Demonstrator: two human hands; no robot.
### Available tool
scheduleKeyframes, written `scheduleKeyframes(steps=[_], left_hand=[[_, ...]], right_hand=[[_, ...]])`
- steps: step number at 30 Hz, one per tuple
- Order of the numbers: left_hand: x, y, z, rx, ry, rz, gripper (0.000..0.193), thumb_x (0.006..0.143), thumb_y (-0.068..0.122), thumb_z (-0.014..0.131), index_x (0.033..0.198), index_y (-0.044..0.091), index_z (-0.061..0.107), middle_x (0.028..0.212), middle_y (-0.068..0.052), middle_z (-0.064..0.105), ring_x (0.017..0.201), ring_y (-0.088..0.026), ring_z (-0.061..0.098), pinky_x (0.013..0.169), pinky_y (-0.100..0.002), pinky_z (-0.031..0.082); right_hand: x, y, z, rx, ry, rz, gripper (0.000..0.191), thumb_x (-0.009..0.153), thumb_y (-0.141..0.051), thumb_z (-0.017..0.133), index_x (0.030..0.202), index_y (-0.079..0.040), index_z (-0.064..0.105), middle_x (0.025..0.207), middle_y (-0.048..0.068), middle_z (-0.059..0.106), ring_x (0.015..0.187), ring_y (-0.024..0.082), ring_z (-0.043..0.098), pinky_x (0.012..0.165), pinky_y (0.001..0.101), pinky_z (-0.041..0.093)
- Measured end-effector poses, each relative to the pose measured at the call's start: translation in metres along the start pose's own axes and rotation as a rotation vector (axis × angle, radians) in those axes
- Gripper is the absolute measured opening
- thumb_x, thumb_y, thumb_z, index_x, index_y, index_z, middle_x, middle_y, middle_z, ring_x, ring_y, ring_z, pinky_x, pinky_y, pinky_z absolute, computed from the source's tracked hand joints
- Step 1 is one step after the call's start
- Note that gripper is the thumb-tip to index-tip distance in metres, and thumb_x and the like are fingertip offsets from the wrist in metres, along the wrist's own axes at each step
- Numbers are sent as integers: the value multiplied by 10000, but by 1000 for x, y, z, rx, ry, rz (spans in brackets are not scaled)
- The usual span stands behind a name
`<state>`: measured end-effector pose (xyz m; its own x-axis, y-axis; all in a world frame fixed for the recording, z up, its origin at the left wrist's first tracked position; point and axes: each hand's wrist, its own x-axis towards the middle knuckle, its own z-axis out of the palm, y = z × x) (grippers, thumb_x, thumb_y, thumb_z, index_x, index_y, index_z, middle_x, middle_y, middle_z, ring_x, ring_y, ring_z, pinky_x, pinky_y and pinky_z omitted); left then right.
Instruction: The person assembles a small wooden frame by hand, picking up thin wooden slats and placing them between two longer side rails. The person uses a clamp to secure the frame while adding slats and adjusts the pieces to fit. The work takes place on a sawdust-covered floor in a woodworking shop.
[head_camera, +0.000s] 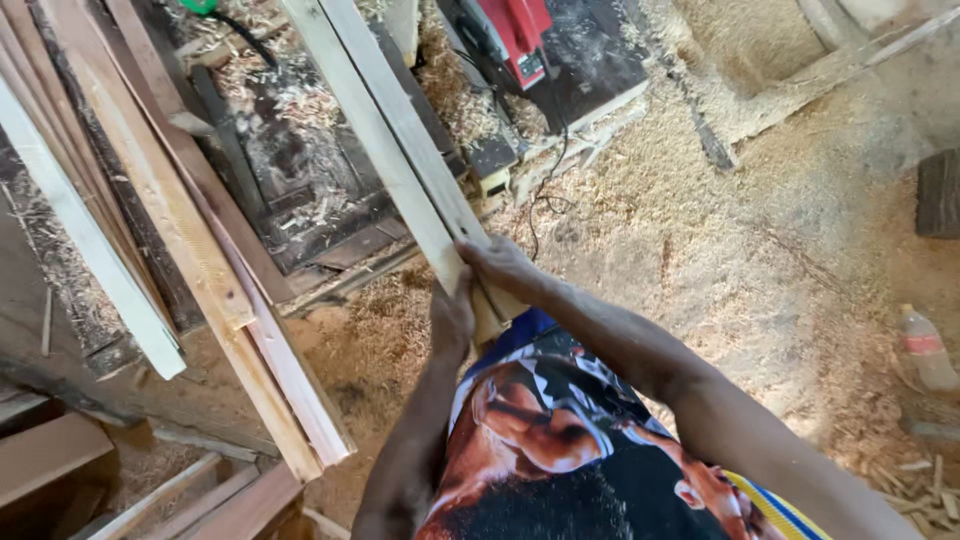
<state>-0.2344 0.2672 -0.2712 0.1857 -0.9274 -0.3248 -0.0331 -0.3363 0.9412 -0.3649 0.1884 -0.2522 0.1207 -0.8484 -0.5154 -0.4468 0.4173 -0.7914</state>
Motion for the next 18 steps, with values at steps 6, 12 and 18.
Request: scheduleKeyframes(steps=[6, 12, 18], left_hand=[[-18, 0, 78, -212, -166, 115, 586, 995, 287, 659, 1459, -5, 450, 1295, -151, 654, 1176, -253, 654, 957, -350, 554], [30, 32, 188, -229, -244, 29, 554, 987, 332, 671, 1403, -2, 522, 1206, -155, 708, 1071, -229, 703, 887, -336, 594], [91, 39, 310, -193, -250, -31, 486, 980, 413, 667, 1252, 11, 687, 1111, -145, 772, 997, -224, 735, 859, -329, 583]], right_hand=[[-28, 55, -72, 390, -9, 22, 597, 930, -471, 672, 1272, 5, 561, 1009, 120, 730, 871, 194, 733, 755, 327, 642], [18, 96, -181, 470, 99, -49, 585, 953, -492, 660, 1225, 25, 626, 995, 128, 735, 813, 188, 736, 691, 333, 646], [71, 126, -294, 351, 160, -51, 614, 989, -541, 638, 1177, 38, 711, 989, 131, 750, 838, 174, 717, 703, 322, 611]])
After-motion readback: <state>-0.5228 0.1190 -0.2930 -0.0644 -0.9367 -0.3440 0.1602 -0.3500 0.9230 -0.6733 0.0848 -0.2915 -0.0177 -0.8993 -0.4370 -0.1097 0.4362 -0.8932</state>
